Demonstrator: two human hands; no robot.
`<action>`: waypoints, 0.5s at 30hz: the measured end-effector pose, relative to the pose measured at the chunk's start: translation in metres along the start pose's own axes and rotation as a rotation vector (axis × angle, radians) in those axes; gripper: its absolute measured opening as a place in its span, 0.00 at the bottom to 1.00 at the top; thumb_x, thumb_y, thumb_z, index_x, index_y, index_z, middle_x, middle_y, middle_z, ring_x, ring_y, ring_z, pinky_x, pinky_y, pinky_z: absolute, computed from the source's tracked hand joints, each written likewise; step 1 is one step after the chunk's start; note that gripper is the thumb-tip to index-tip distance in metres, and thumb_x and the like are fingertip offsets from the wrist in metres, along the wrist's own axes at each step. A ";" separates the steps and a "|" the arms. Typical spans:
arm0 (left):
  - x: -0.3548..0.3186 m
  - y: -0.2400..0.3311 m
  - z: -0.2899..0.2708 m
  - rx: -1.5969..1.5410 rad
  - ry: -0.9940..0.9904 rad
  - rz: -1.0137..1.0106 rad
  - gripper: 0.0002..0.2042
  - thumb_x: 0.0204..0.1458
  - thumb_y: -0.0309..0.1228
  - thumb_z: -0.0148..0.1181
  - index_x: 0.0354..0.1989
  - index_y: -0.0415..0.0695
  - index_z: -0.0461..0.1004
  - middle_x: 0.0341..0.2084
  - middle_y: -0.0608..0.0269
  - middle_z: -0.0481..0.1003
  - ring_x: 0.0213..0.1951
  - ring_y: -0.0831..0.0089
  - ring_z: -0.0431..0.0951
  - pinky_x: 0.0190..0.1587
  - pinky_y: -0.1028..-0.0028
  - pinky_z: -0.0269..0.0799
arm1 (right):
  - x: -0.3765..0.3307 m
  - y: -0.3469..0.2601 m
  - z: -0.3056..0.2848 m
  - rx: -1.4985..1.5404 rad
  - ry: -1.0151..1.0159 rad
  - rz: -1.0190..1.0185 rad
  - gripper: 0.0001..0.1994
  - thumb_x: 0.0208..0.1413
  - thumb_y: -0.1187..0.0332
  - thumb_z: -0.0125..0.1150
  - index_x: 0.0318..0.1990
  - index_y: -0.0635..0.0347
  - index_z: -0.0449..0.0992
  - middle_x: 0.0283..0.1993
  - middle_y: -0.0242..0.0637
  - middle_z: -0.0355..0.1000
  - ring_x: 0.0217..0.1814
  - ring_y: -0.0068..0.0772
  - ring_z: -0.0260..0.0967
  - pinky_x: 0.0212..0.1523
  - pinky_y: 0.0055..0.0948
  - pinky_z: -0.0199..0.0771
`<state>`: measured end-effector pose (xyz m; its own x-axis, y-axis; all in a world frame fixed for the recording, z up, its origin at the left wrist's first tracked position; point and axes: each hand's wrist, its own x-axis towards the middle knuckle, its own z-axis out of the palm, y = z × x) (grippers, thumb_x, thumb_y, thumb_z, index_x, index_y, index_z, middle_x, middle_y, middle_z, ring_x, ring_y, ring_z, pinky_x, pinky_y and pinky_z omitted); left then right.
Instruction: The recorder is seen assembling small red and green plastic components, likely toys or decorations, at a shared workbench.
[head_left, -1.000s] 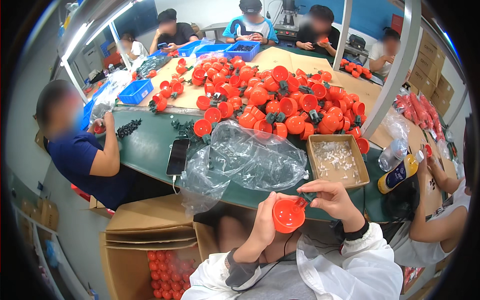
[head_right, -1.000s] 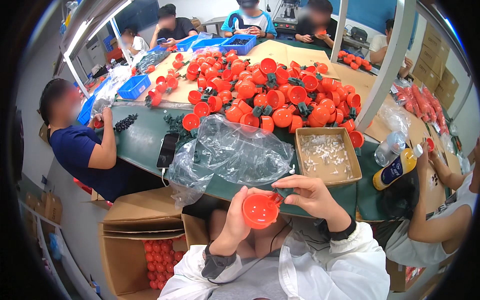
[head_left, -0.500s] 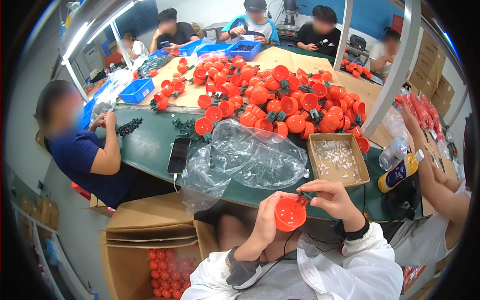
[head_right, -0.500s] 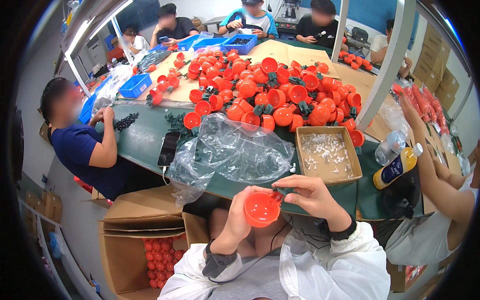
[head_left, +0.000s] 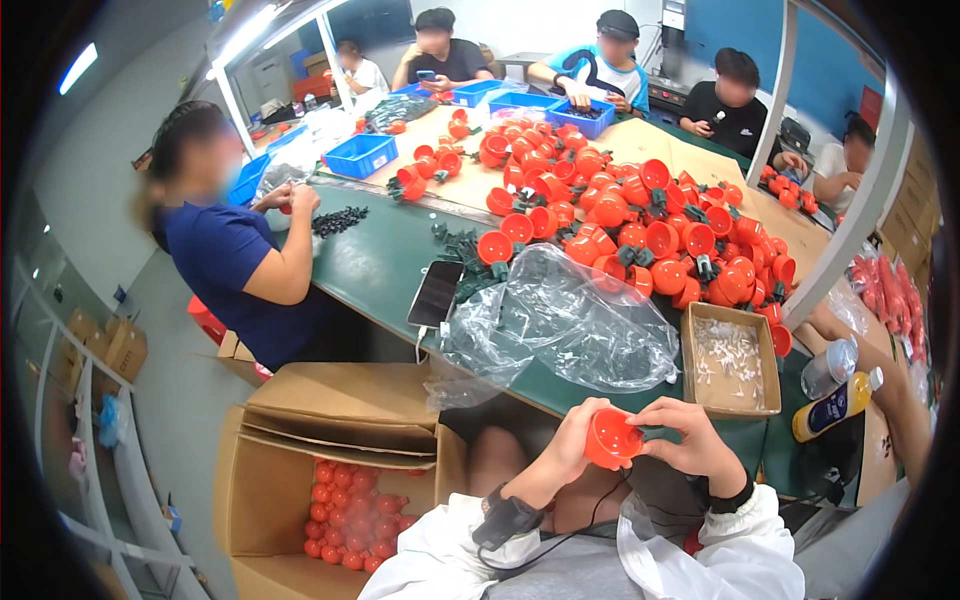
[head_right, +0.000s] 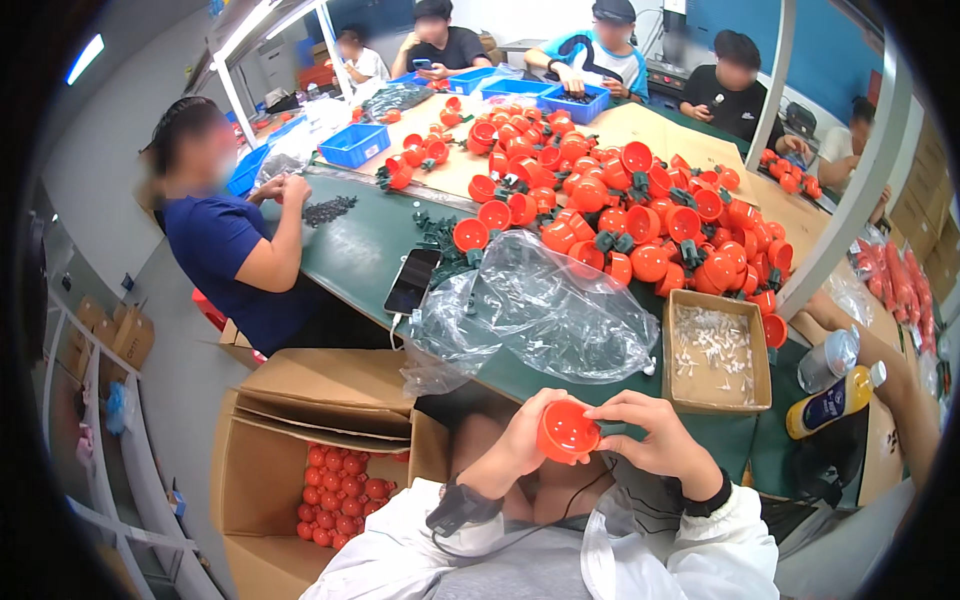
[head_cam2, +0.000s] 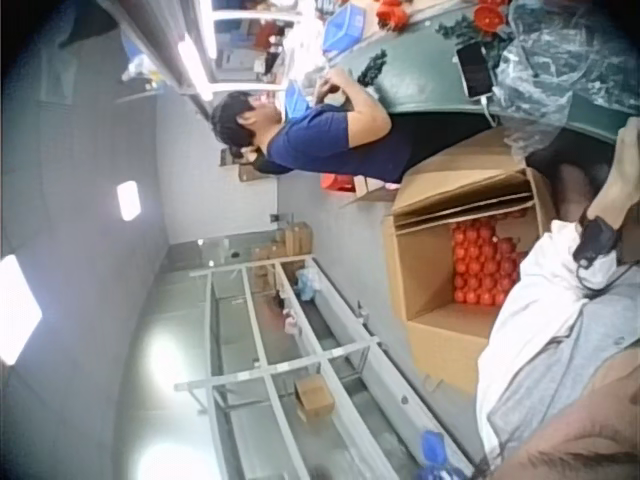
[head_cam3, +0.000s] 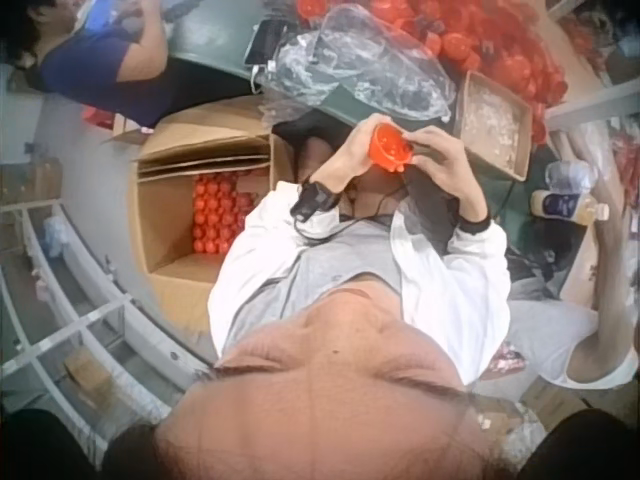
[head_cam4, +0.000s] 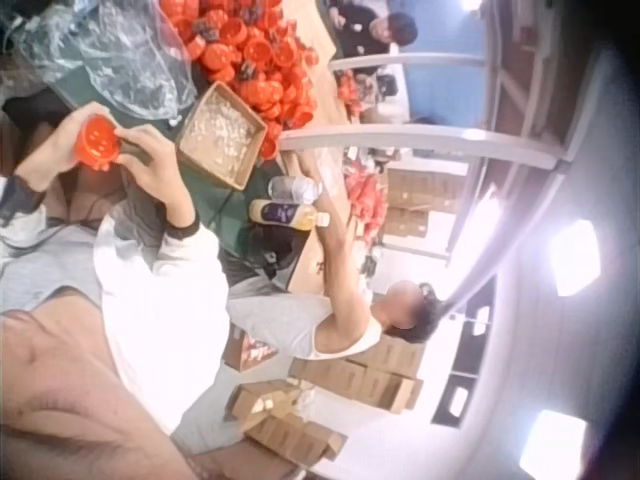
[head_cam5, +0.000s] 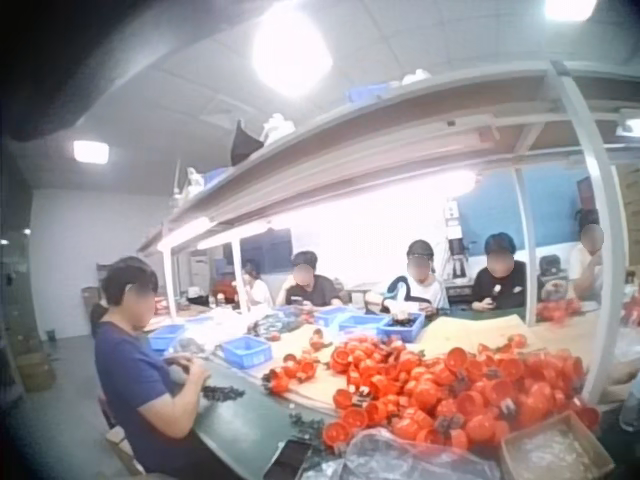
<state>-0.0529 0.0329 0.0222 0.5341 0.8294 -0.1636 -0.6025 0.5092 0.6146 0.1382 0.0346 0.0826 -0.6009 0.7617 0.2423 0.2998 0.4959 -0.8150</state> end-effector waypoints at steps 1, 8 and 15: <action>-0.002 0.003 0.001 0.148 0.058 0.079 0.19 0.55 0.38 0.40 0.38 0.33 0.70 0.27 0.51 0.74 0.27 0.65 0.76 0.33 0.71 0.73 | 0.001 0.002 0.000 -0.004 -0.001 -0.005 0.19 0.39 0.74 0.66 0.43 0.59 0.75 0.37 0.40 0.72 0.36 0.35 0.71 0.37 0.27 0.69; -0.042 0.022 0.019 0.905 0.189 0.507 0.23 0.40 0.31 0.67 0.43 0.40 0.62 0.33 0.60 0.74 0.36 0.78 0.74 0.39 0.79 0.70 | 0.022 -0.007 0.015 -0.045 0.011 -0.130 0.17 0.42 0.75 0.64 0.44 0.59 0.74 0.35 0.40 0.70 0.34 0.37 0.70 0.35 0.27 0.69; -0.048 0.025 -0.013 0.457 0.325 0.413 0.18 0.39 0.22 0.66 0.34 0.42 0.61 0.32 0.60 0.72 0.34 0.75 0.76 0.28 0.80 0.76 | 0.038 -0.004 0.047 -0.170 0.062 -0.208 0.17 0.42 0.72 0.65 0.43 0.60 0.73 0.33 0.41 0.67 0.32 0.38 0.67 0.31 0.29 0.68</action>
<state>-0.1012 0.0088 0.0348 0.0674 0.9974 -0.0254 -0.3704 0.0486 0.9276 0.0795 0.0417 0.0700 -0.6173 0.6580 0.4312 0.2984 0.7030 -0.6456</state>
